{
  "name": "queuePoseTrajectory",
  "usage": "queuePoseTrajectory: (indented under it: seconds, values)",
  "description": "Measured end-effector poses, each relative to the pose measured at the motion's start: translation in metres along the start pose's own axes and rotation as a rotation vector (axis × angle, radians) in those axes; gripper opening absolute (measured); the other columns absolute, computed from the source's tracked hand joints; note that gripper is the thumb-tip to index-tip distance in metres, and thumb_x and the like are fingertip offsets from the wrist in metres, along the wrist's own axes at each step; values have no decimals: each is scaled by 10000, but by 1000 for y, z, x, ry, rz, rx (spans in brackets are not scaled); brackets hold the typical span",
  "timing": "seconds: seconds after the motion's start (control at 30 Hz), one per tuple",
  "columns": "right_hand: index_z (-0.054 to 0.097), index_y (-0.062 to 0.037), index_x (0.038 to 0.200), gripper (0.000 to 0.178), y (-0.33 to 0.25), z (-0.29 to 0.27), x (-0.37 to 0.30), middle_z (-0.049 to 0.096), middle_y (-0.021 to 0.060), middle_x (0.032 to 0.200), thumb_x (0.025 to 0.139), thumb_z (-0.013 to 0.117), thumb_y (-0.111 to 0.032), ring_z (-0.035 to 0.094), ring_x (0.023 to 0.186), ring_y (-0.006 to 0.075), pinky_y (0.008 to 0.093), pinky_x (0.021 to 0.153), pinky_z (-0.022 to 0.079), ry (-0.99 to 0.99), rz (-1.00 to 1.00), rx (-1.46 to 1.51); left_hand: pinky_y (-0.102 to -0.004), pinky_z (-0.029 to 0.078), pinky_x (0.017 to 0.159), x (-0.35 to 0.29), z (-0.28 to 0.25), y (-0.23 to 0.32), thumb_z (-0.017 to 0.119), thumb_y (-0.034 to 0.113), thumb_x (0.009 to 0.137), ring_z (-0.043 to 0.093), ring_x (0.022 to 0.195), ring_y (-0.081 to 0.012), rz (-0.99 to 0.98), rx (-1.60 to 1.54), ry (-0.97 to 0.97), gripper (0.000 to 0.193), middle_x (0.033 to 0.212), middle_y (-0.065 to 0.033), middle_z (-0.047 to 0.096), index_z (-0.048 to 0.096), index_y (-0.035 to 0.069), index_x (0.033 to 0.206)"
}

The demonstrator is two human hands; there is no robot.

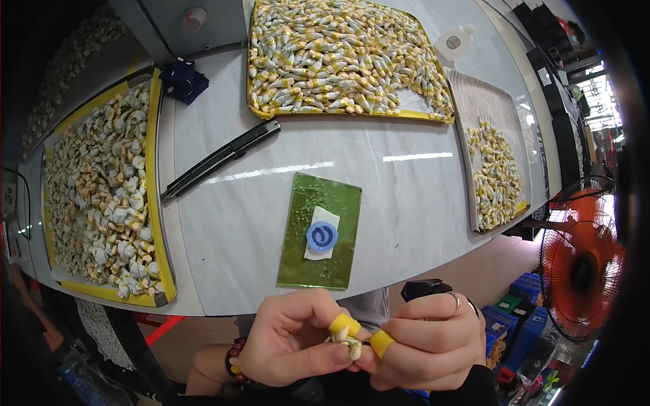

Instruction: The person sits at a workstation and repeatedly assembles small, white, flower-shaped decorative items. They pick up individual components from a tray, apply a small amount of adhesive from a bottle, and press the pieces together. The finished items are placed into a yellow tray on the left side of the table.

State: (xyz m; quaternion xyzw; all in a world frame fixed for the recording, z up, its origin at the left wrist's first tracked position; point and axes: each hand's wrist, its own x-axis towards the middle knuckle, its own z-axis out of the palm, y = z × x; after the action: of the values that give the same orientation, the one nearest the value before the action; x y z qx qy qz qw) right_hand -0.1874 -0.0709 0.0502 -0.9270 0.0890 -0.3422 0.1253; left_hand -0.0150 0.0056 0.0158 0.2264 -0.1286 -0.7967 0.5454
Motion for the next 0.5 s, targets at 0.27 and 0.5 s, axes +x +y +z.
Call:
queuePoseTrajectory:
  seconds: [0.27, 0.5]
  values:
    - [655, -80, 751, 67, 0, -6, 4, 579, -24, 787, 713, 684, -127, 585, 667, 105, 243, 585, 454, -39, 3, 36, -295, 477, 590, 0, 2, 3, 660, 83, 826, 587, 724, -228, -14, 22, 1, 196, 798, -221, 603, 516, -36, 885]
    - [664, -97, 761, 69, 0, -1, 2, 581, -28, 784, 697, 689, -101, 578, 661, 97, 232, 577, 451, 19, 22, -8, -285, 479, 595, 2, 3, 6, 670, 99, 823, 581, 712, -210, -26, 55, 11, 207, 795, -210, 607, 512, -22, 881]
